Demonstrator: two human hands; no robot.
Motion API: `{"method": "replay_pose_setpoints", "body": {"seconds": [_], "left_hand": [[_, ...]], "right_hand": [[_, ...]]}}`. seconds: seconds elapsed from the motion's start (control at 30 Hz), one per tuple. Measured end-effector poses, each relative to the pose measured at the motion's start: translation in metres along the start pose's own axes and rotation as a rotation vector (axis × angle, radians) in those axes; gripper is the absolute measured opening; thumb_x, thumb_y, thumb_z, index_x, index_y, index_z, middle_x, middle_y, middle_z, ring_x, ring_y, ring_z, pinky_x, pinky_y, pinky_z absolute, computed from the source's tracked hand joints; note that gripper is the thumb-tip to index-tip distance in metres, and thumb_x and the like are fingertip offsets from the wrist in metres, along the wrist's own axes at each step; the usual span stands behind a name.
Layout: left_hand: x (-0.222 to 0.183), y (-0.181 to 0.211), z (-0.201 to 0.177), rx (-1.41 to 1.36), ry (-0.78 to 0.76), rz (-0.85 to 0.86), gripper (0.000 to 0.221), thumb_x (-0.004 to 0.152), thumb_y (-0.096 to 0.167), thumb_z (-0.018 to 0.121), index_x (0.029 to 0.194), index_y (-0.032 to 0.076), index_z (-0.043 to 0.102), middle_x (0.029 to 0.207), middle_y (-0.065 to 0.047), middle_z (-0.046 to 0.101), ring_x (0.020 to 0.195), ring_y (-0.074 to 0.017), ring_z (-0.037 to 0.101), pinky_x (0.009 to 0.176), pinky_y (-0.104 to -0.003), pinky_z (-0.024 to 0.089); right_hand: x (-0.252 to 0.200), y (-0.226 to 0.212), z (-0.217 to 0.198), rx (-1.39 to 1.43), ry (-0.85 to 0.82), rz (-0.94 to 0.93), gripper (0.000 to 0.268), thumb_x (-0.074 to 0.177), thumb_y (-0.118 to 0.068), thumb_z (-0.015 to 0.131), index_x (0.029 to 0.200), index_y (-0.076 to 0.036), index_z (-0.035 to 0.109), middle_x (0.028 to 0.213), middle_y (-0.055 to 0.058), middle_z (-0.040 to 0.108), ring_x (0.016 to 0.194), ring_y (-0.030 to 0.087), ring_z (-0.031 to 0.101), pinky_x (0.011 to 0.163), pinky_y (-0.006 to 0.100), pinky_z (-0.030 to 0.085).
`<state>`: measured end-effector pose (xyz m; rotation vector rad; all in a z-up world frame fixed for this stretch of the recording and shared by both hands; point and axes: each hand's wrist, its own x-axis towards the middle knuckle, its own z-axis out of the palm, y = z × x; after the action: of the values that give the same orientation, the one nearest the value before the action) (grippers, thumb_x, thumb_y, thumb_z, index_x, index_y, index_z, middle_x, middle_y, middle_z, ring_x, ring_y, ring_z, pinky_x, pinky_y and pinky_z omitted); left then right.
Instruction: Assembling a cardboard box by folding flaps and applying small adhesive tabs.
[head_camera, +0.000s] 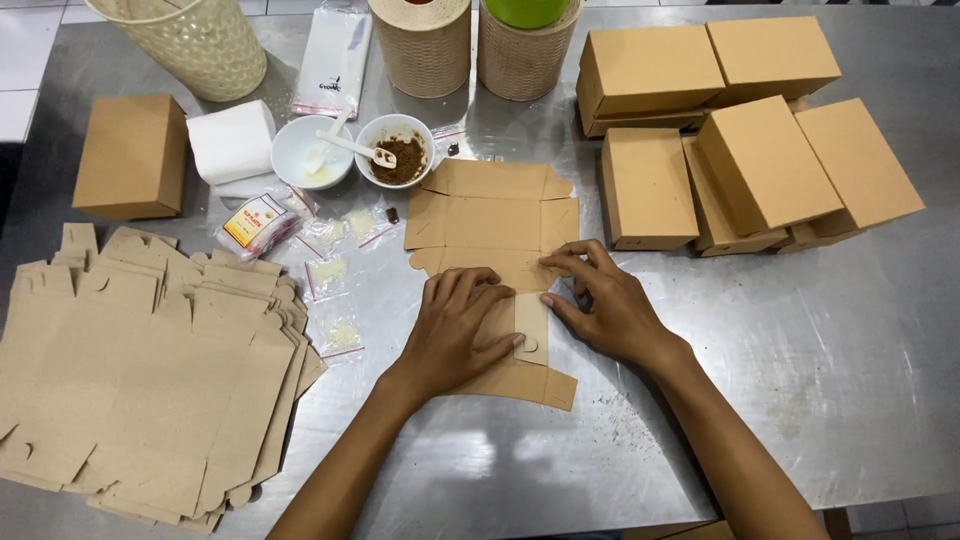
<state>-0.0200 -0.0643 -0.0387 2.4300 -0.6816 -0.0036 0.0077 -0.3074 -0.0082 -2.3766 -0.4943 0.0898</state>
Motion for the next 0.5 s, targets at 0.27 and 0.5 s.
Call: {"method": "replay_pose_setpoints", "body": {"seconds": [0.27,0.5], "left_hand": [[-0.001,-0.007,-0.064,-0.274,-0.019,-0.09,0.041,0.097,0.024,0.063,0.135,0.008,0.064,0.132,-0.021,0.063,0.13,-0.0431,0.056,0.109,-0.055,0.042],[-0.024,-0.054,-0.071,-0.306,-0.045,-0.351,0.033,0.087,-0.004,0.064,0.118,0.003,0.074,0.098,-0.023,0.076,0.084,-0.0397,0.075,0.077,-0.047,0.058]], "right_hand": [[0.002,0.011,0.017,-0.117,0.156,-0.068,0.024,0.09,-0.014,0.077,0.114,-0.015,0.076,0.116,0.004,0.066,0.076,0.024,0.071,0.063,0.039,0.059],[0.001,0.019,0.042,-0.203,0.232,-0.189,0.028,0.089,-0.006,0.066,0.112,-0.021,0.074,0.118,0.003,0.063,0.109,0.031,0.063,0.09,0.045,0.05]]}}
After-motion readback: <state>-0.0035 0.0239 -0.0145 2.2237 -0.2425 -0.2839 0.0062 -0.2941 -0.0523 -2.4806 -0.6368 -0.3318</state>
